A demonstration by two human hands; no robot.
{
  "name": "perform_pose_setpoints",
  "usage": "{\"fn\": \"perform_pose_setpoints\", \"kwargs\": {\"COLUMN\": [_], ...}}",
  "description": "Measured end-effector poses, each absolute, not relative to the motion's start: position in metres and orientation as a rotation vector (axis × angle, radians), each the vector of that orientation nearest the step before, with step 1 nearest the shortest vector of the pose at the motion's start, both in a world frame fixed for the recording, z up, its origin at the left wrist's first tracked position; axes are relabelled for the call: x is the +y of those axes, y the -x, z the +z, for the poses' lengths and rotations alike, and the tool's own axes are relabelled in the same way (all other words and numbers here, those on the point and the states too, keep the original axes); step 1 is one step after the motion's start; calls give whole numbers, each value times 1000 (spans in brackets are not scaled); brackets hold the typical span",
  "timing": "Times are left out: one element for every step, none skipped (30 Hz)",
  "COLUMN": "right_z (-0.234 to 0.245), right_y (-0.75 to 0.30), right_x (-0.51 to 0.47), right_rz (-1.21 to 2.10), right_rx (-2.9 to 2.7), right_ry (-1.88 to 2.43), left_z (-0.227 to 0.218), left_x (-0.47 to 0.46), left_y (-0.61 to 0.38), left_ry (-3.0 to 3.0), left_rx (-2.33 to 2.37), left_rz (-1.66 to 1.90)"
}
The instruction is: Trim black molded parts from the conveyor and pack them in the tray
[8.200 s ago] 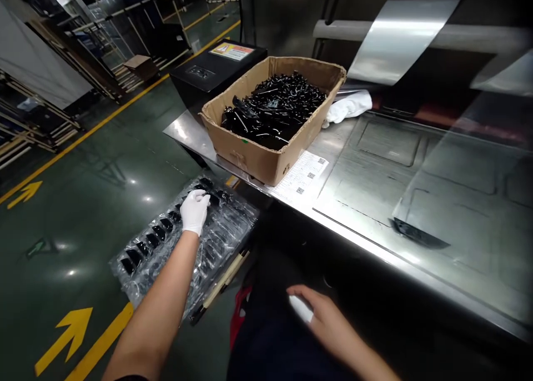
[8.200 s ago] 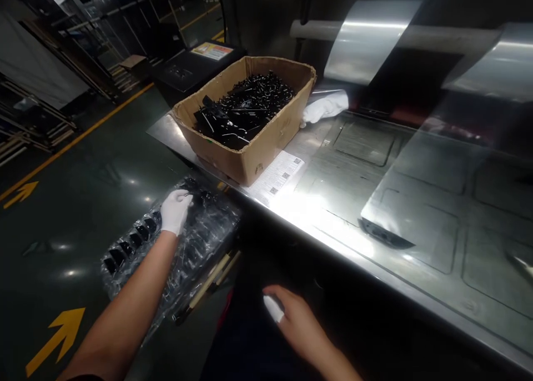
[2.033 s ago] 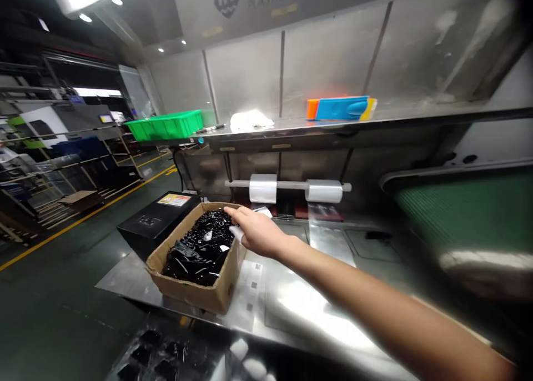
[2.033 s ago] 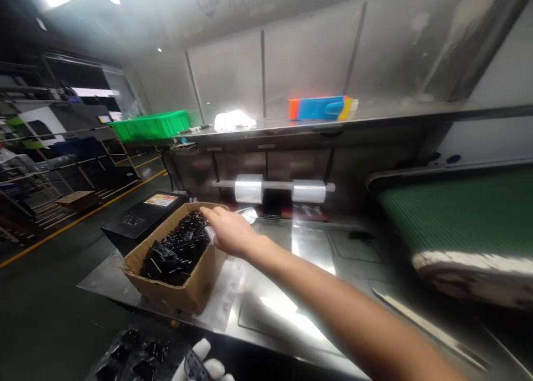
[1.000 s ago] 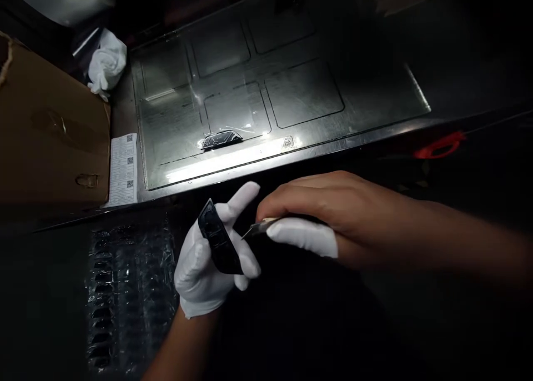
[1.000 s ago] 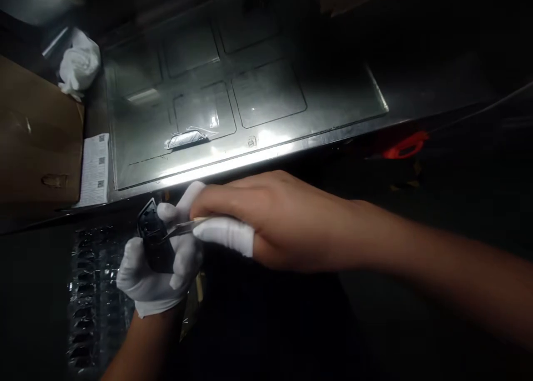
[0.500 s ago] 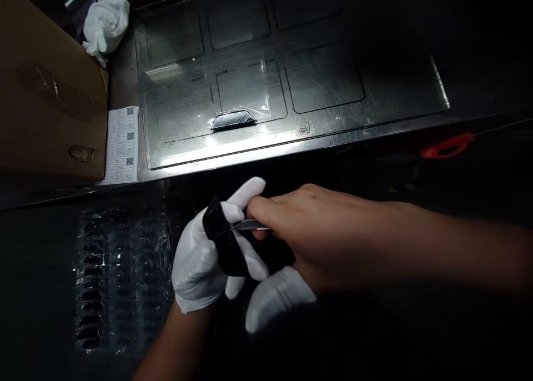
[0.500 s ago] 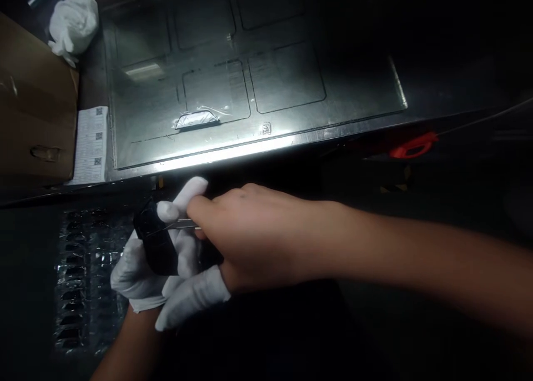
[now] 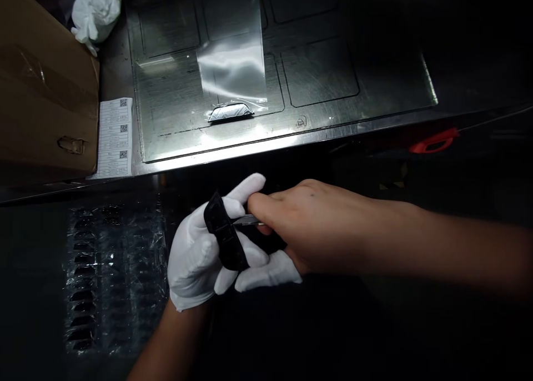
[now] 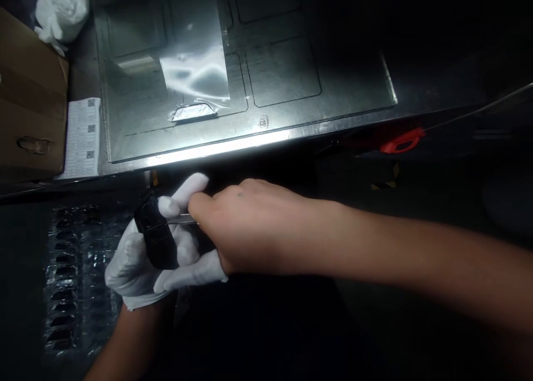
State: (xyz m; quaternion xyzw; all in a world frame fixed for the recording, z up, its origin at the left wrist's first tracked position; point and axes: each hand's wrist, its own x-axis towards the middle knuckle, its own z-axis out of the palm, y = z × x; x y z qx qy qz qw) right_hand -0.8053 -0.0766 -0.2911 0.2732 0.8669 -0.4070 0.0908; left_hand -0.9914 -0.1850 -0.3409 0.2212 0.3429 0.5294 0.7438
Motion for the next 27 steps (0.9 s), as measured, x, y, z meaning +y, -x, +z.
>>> {"fn": "perform_pose_setpoints", "kwargs": {"right_z": [-291,-292,-292,-293,-293,-294,-294,-294,-294,-295,-295,-295,-296,-297,-298,-299,-301,-303,-304,-305,-306,-306,-306,-306,-305,-305,-303], "right_y": [805,805,805,805,804,804,803,802,802,801,800,800,800,799,798,797,795,792,787,780,771,761,749,738,728,719,712], "right_x": [-77,-77,-77,-78,-78,-78,-78,-79,-79,-78,-78,-78,-78,-78,-78,-78,-78,-78,-78,-76,-74,-71,-68,-64,-59,-55,-52], "right_rz": [-1204,-1201,-1200,-1201,-1198,-1194,-1189,-1184,-1175,-1159,-1141,-1125,-1112,-1103,-1100,-1104,-1117,-1141,-1184,-1248,-1332,-1425,-1504,-1540,-1516,-1431,-1307], "right_rx": [2573,2566,2558,2552,2550,2553,2557,2560,2562,2564,2568,2574,2583,2592,2600,2610,2618,2621,2620,2617,2620,2640,2684,2750,2844,2951,3042], "right_ry": [-805,-799,-792,-783,-775,-771,-771,-768,-770,-777,-780,-776,-770,-761,-751,-742,-736,-736,-734,-726,-717,-717,-737,-783,-848,-915,-957], "left_z": [-341,-341,-342,-342,-343,-343,-343,-344,-344,-344,-345,-346,-346,-346,-346,-346,-346,-345,-345,-345,-345,-345,-345,-345,-345,-345,-344], "left_x": [-185,-185,-185,-186,-187,-187,-188,-188,-188,-188,-187,-187,-186,-185,-184,-183,-181,-179,-177,-175,-173,-170,-168,-166,-165,-164,-164], "left_y": [992,992,992,992,992,992,991,991,990,989,988,987,986,984,983,981,979,977,975,973,971,969,966,964,961,959,956], "left_ry": [-492,-500,-507,-515,-517,-515,-508,-502,-497,-496,-499,-503,-501,-493,-481,-472,-471,-479,-490,-499,-509,-521,-535,-549,-562,-568,-560], "left_rx": [745,735,724,713,708,707,709,707,708,707,700,688,676,666,663,667,676,686,703,725,747,770,797,822,839,847,857], "left_rz": [1148,1144,1145,1143,1150,1158,1168,1179,1184,1184,1182,1174,1173,1175,1183,1191,1195,1193,1187,1175,1169,1166,1165,1165,1160,1150,1129]}}
